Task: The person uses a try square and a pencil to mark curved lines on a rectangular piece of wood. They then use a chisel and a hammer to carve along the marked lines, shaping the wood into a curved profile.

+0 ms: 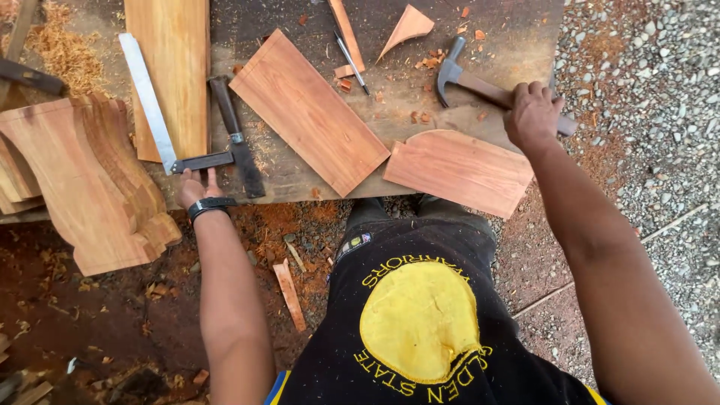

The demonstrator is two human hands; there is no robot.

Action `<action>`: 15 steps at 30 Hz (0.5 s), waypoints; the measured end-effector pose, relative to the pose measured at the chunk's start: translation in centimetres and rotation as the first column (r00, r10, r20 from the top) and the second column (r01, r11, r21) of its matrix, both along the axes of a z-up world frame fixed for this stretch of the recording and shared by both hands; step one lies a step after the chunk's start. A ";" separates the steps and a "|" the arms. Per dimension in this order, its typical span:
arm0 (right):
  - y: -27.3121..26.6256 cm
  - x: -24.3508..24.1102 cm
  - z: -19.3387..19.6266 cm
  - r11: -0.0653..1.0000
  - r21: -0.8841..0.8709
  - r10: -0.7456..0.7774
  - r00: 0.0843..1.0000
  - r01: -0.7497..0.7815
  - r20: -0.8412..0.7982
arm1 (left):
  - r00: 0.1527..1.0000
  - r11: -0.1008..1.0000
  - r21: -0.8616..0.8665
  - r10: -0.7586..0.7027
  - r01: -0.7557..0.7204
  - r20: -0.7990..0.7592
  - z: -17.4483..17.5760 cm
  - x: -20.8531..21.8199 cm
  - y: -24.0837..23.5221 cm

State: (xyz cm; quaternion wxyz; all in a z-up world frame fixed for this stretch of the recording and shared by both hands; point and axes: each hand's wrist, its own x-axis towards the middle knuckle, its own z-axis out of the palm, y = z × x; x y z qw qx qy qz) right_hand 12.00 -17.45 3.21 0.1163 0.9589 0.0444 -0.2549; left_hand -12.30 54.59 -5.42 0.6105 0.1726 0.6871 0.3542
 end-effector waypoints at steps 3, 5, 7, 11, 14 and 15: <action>0.6 0.1 3.0 0.983 0.165 -0.055 0.981 0.086 -0.184 | 0.987 0.988 0.058 -0.147 0.144 0.066 2.4 -0.9 -0.7; 0.9 -0.5 3.7 0.943 0.303 -0.102 0.986 0.139 -0.134 | 0.899 0.910 0.003 -0.410 0.415 -0.153 8.2 -0.8 -3.6; 2.4 -1.5 4.6 0.898 0.396 -0.152 0.980 0.192 -0.130 | 0.898 0.906 0.050 -0.406 0.419 -0.167 8.2 -2.4 -5.0; 6.2 -1.6 0.2 0.692 0.715 -0.056 0.980 -0.098 0.189 | 0.856 0.877 0.012 -0.465 0.480 -0.225 9.1 -6.1 -9.9; 15.1 0.7 -0.5 0.679 0.734 -0.108 0.990 0.005 0.094 | 0.797 0.818 -0.056 -0.572 0.573 -0.195 9.4 -8.5 -16.6; 18.6 1.5 0.2 0.675 0.738 -0.102 0.990 -0.002 0.096 | 0.801 0.822 -0.049 -0.565 0.568 -0.196 7.6 -9.5 -18.0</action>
